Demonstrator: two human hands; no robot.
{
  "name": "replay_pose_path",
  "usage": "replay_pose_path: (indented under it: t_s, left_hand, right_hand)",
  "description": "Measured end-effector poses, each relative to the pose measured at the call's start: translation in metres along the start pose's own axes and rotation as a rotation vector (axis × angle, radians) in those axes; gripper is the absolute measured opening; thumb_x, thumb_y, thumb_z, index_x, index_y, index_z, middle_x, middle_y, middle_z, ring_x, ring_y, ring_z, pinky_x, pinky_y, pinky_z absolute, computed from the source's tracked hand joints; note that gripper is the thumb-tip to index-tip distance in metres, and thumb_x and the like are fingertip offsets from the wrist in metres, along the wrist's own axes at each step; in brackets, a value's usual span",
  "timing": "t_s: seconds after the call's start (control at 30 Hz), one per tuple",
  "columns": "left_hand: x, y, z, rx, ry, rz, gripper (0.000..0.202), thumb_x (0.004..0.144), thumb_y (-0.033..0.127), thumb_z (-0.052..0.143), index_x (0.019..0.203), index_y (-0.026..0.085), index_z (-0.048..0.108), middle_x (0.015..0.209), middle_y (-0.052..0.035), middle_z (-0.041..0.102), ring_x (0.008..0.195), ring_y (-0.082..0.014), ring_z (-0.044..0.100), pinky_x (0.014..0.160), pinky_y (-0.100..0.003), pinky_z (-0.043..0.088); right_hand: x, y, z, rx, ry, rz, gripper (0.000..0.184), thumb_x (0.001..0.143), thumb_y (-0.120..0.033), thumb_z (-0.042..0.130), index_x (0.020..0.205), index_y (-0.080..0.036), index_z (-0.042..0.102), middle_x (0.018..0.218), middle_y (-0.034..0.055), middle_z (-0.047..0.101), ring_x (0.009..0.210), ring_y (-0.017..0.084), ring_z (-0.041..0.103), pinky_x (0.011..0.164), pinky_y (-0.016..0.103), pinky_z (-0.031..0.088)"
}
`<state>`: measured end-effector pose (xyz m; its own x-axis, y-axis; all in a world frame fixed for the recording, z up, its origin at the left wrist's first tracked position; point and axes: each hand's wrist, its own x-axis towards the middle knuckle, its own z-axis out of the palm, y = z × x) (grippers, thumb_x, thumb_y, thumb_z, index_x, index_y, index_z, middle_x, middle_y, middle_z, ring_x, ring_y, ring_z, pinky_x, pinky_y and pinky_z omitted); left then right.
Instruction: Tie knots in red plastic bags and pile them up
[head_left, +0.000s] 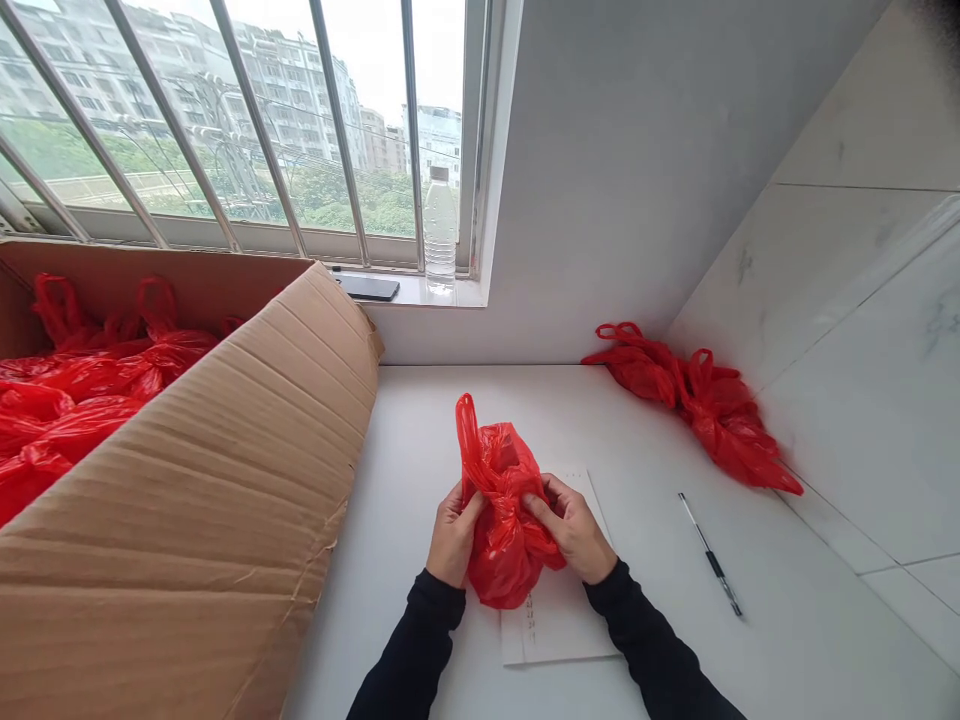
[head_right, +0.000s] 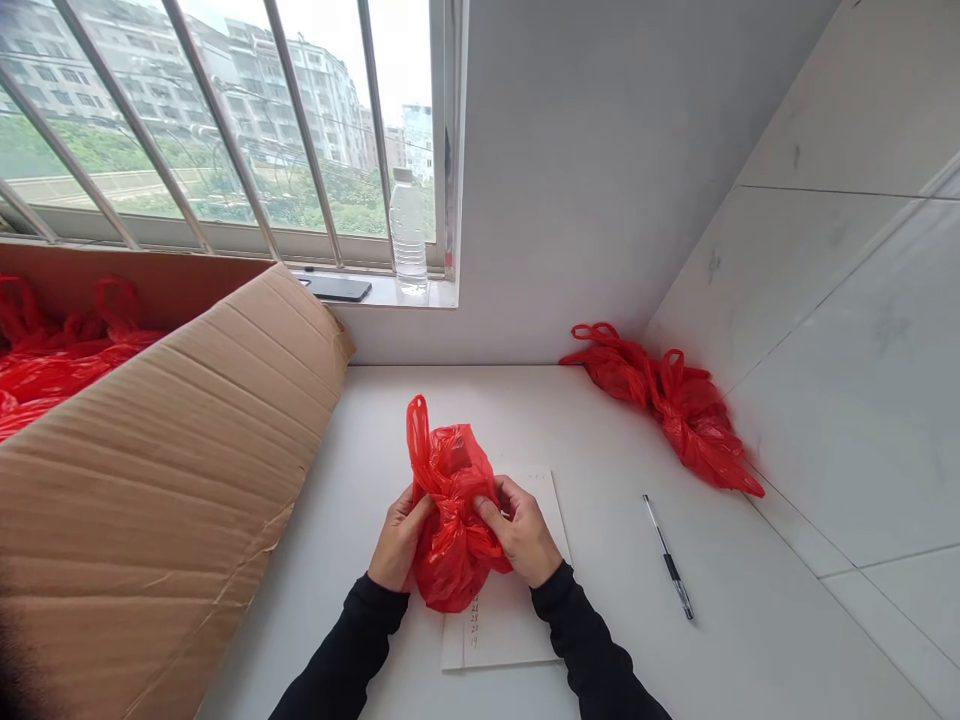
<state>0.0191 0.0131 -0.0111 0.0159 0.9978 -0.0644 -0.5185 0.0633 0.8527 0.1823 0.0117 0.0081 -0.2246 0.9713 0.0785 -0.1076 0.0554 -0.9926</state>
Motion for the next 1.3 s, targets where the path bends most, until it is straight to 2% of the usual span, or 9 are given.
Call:
replay_pose_path:
  t_s: [0.13,0.33,0.47,0.63,0.8,0.93,1.0,1.13,1.3]
  left_hand:
    - [0.000,0.004,0.000,0.034,-0.099,-0.055,0.035,0.076,0.034,0.072,0.106,0.017,0.068,0.095,-0.0063,0.075,0.086,-0.0249,0.069,0.076,-0.033,0.052]
    - [-0.001,0.009,0.001,0.136,-0.223,-0.087,0.033,0.080,0.039,0.068,0.101,0.014,0.067,0.100,-0.0096,0.074,0.092,-0.0269,0.066,0.077,-0.032,0.050]
    - [-0.002,0.009,0.003,-0.010,-0.099,-0.099,0.035,0.076,0.032,0.073,0.105,0.015,0.065,0.099,-0.0082,0.073,0.089,-0.0242,0.068,0.080,-0.033,0.052]
    - [-0.001,0.014,0.005,-0.204,0.064,-0.112,0.030,0.072,0.028,0.072,0.099,0.018,0.062,0.088,-0.0026,0.071,0.080,-0.0193,0.067,0.071,-0.027,0.052]
    - [0.000,0.015,0.004,-0.234,0.075,-0.082,0.032,0.072,0.026,0.070,0.102,0.019,0.062,0.085,-0.0006,0.068,0.071,-0.0149,0.063,0.065,-0.024,0.049]
    - [-0.001,0.010,0.003,-0.184,0.027,-0.073,0.019,0.070,0.019,0.064,0.089,0.018,0.064,0.072,0.0035,0.061,0.060,-0.0105,0.053,0.058,-0.021,0.044]
    - [-0.002,0.008,0.002,-0.139,-0.018,-0.071,0.022,0.072,0.020,0.066,0.094,0.018,0.065,0.077,0.0016,0.064,0.065,-0.0125,0.057,0.062,-0.023,0.046]
    - [0.001,0.008,0.001,0.013,-0.163,-0.032,0.042,0.078,0.032,0.071,0.117,0.020,0.061,0.108,-0.0074,0.068,0.101,-0.0240,0.062,0.090,-0.034,0.048]
    - [0.003,0.009,0.001,0.061,-0.140,0.018,0.050,0.076,0.035,0.075,0.122,0.021,0.058,0.121,-0.0098,0.065,0.117,-0.0296,0.056,0.099,-0.039,0.045]
  right_hand:
    - [-0.001,0.000,-0.001,-0.024,0.086,-0.036,0.025,0.086,-0.045,0.066,0.084,-0.020,0.063,0.080,0.0011,0.064,0.072,0.018,0.057,0.068,0.028,0.048]
    - [-0.003,-0.001,-0.001,-0.007,0.218,-0.089,0.022,0.086,-0.043,0.066,0.089,-0.021,0.065,0.082,0.0013,0.065,0.073,0.018,0.058,0.068,0.027,0.048]
    - [-0.003,-0.002,-0.001,0.054,0.198,-0.082,0.026,0.088,-0.045,0.064,0.101,-0.023,0.066,0.095,0.0038,0.069,0.084,0.021,0.062,0.077,0.031,0.051]
    - [-0.002,-0.004,-0.003,0.110,0.165,-0.030,0.042,0.097,-0.053,0.045,0.119,-0.023,0.064,0.108,0.0074,0.070,0.095,0.024,0.064,0.085,0.035,0.051]
    - [0.001,0.000,-0.006,0.064,-0.128,-0.011,0.033,0.090,-0.042,0.064,0.116,-0.022,0.066,0.108,0.0063,0.070,0.096,0.023,0.065,0.086,0.034,0.050]
    - [0.002,0.006,-0.008,0.021,-0.036,-0.056,0.030,0.085,-0.040,0.070,0.107,-0.019,0.070,0.098,0.0056,0.071,0.087,0.022,0.065,0.080,0.032,0.051]
    - [0.002,0.008,-0.008,0.018,0.044,-0.077,0.027,0.086,-0.039,0.069,0.104,-0.019,0.071,0.095,0.0053,0.071,0.084,0.021,0.064,0.076,0.030,0.050]
    - [0.002,0.010,-0.007,0.056,0.134,-0.111,0.023,0.089,-0.038,0.065,0.104,-0.020,0.069,0.096,0.0049,0.071,0.085,0.020,0.063,0.076,0.029,0.049]
    - [0.001,0.010,-0.007,0.115,0.071,-0.091,0.027,0.088,-0.034,0.067,0.112,-0.023,0.065,0.107,0.0059,0.068,0.100,0.023,0.062,0.088,0.033,0.049]
